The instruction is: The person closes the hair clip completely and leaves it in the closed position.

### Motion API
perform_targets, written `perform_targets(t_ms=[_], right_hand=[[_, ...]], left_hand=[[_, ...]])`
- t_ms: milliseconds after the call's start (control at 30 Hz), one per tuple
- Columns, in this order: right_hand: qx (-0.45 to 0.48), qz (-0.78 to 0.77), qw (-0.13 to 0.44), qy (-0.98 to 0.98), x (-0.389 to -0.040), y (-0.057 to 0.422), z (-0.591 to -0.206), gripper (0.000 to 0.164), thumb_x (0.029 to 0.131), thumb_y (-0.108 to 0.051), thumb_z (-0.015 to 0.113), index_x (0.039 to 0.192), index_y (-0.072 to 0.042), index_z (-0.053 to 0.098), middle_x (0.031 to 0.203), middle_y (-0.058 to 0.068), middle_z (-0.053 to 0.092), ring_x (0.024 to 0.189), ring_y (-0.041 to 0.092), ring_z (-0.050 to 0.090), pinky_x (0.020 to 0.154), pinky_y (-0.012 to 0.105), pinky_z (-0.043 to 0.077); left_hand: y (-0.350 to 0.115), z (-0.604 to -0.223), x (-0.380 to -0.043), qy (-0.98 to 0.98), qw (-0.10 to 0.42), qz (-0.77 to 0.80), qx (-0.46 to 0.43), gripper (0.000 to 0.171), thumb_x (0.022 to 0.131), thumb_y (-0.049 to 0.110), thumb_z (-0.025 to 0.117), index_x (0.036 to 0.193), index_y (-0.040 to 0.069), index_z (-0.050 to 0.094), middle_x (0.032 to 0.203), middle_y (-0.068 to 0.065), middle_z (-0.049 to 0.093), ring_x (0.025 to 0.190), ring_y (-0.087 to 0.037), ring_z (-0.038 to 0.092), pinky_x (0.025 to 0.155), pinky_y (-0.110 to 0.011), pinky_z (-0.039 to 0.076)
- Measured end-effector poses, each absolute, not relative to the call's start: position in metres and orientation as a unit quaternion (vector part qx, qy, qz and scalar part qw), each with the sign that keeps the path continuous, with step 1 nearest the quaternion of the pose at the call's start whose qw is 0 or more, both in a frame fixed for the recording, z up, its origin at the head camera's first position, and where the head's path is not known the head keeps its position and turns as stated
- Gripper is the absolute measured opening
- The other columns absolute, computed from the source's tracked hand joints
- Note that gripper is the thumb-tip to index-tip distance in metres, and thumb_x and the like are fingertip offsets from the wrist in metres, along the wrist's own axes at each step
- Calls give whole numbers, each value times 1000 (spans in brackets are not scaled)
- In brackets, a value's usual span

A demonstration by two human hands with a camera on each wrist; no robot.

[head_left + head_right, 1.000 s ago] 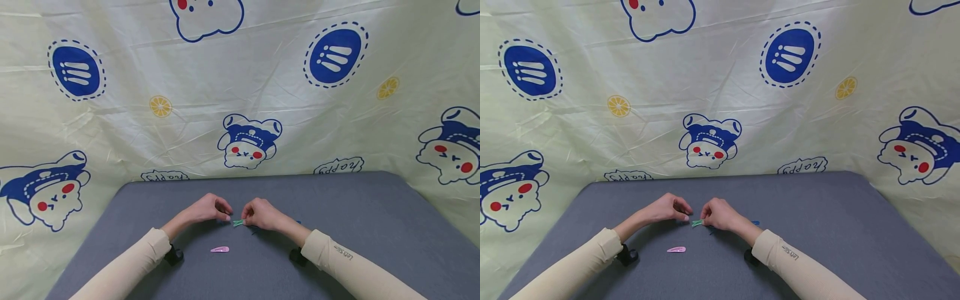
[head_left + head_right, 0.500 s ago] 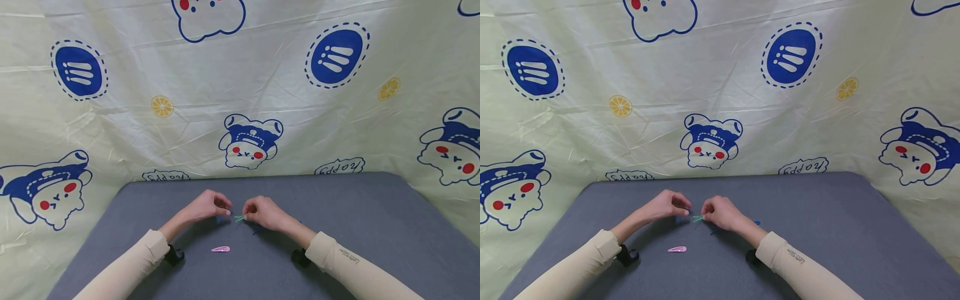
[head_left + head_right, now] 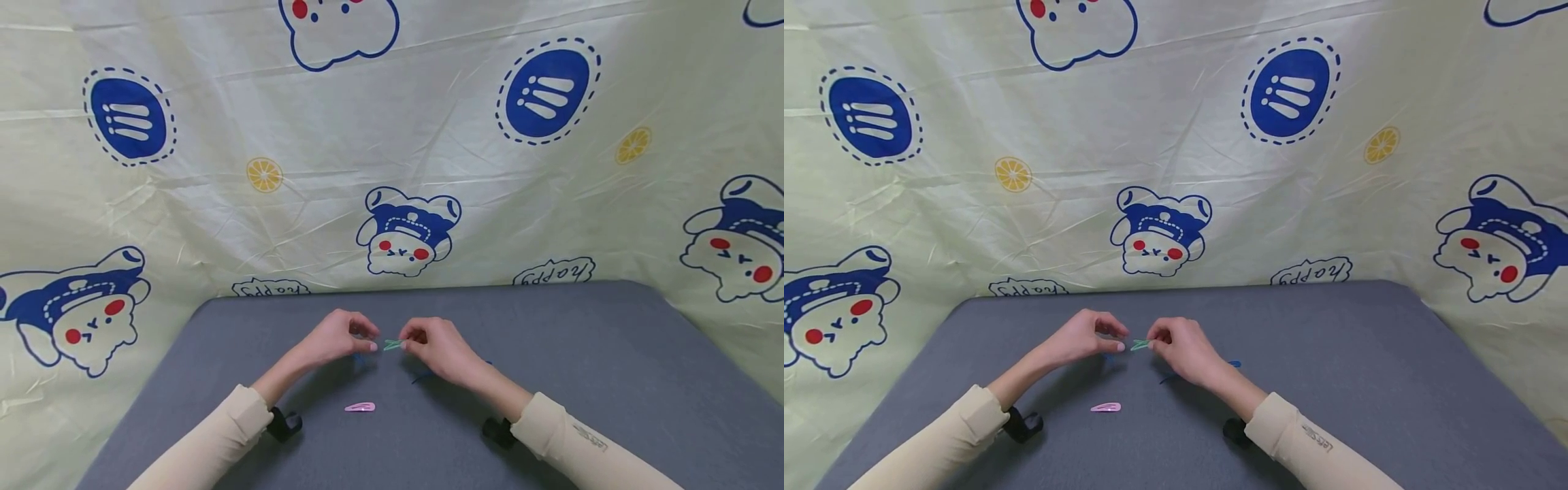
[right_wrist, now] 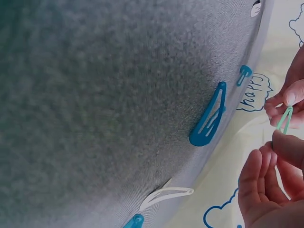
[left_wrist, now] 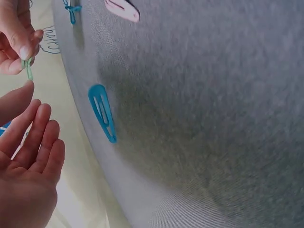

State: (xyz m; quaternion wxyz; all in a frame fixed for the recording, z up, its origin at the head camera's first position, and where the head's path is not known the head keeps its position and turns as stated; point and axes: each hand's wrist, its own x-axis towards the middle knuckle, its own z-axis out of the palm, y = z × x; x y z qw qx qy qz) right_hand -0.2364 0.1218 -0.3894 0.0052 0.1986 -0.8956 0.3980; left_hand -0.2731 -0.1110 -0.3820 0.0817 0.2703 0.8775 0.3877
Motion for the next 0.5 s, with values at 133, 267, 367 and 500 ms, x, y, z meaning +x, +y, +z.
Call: perform_targets(t_ms=[133,267,367,500], right_hand=[[189,410,27,-892,-231,124,-387,5,91,-9,71,93,-14,72,80,-6,62,73,16,55,64,31,49],[183,419,39,-889,-225,125,-383,7,90,-9,72,92,-16,72,82,-5,64,74,17,56,65,31,50],[178,422,50,-888,-220,126,-381,8,90,-10,72,92,-17,72,82,-7,64,74,15,56,66,30,50],[173,422,64,-888,-211,129,-377,7,90,-11,73,92,-17,72,82,-10,63,74,12,57,69,30,51]], left_hand=[[-112,-380,-268,871,69,398,281,23,86,15,77,107,6,73,102,-5,70,95,-19,62,87,-40,51],[-114,-379,-263,864,62,413,281,25,86,14,77,108,4,73,105,-9,70,101,-27,61,92,-49,48],[-115,-376,-258,860,61,424,277,25,86,14,77,110,4,73,107,-10,69,104,-31,60,93,-53,46],[-116,-373,-250,855,56,436,275,23,87,15,76,109,9,73,105,-4,69,105,-31,60,93,-52,46]])
